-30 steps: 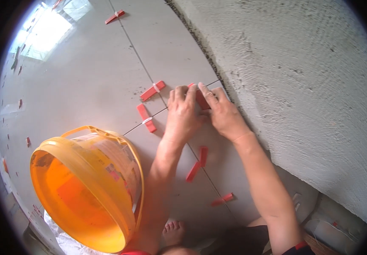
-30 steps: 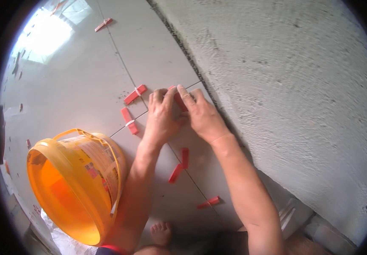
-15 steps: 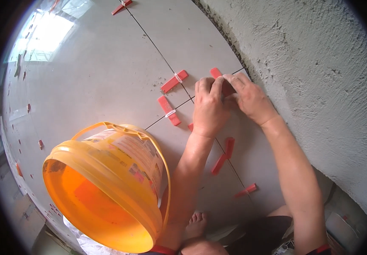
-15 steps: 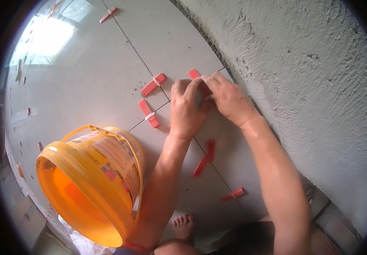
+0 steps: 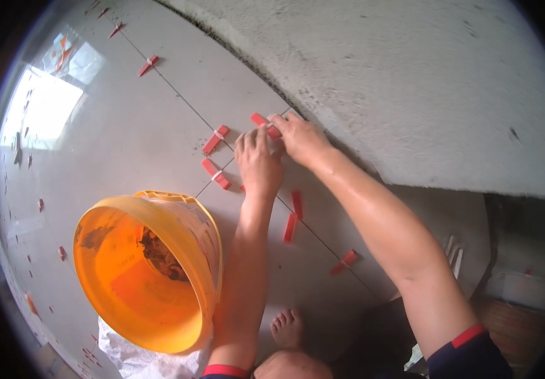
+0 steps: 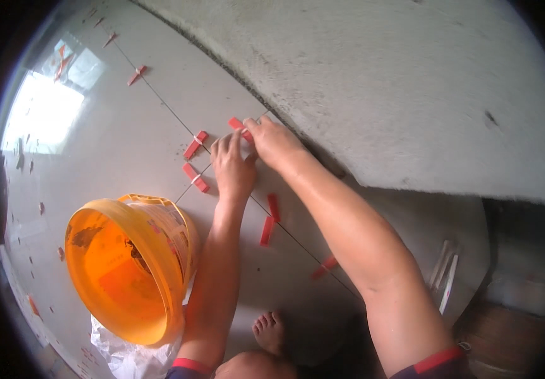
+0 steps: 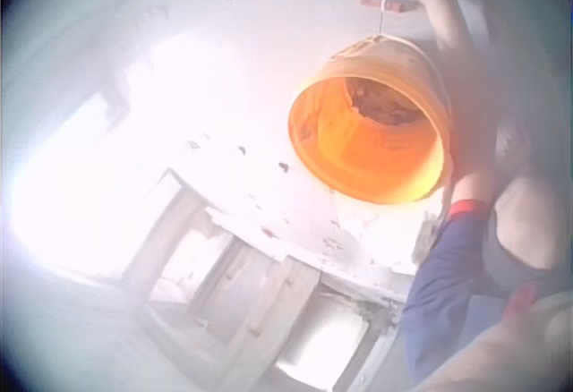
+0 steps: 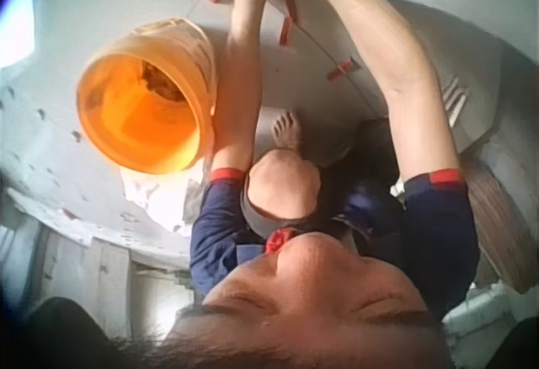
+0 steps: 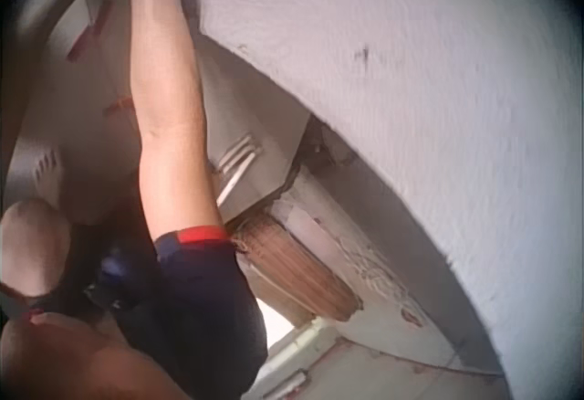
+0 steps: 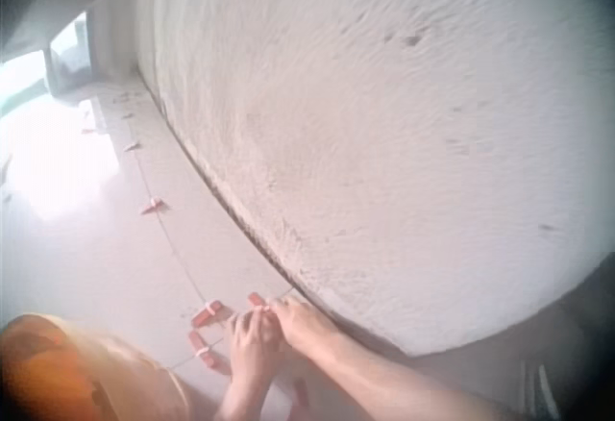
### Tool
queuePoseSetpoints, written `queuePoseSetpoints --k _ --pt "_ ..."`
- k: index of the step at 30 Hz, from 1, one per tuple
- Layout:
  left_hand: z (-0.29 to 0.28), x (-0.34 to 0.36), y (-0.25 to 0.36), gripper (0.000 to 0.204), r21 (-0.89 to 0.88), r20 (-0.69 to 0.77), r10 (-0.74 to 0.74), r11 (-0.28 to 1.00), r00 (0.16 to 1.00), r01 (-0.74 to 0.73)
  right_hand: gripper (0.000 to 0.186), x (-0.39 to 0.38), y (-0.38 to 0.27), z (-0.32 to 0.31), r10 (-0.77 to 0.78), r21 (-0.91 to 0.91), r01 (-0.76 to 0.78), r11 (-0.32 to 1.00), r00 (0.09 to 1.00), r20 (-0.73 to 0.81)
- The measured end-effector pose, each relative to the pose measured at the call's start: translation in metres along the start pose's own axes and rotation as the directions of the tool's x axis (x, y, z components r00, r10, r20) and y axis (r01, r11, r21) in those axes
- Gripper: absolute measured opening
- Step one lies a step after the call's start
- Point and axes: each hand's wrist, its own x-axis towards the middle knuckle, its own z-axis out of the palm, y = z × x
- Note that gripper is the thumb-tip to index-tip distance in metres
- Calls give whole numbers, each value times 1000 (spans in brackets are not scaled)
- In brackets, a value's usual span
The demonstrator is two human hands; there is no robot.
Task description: The person applies grout or adhesive between floor tiles using a trowel, then places and adjusts red plastic leveling spacers in the joints between the tiles by hand.
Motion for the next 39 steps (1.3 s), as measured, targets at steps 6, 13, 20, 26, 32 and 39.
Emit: queuePoseSetpoints --k 6,13,20,26,32,39 --pt "-53 -129 39 24 -41 309 -235 965 922 260 32 -123 -9 23 271 144 -279 950 960 70" --pt "-68 -175 53 16 -19 518 -101 991 850 130 23 -274 47 -37 579 445 -547 709 812 76" --pt "-33 -194 120 14 -323 610 190 946 769 22 26 -431 116 -104 757 189 -865 464 499 422" --pt "12 -256 186 10 -486 726 455 870 517 -83 19 -516 98 -56 707 180 -832 525 544 452" --pt "31 -298 205 10 -392 742 463 887 486 -246 17 -560 60 -1 758 292 -738 608 650 63" --pt "50 -297 212 11 -469 663 564 826 492 -313 22 -553 45 10 851 352 -779 519 510 -127"
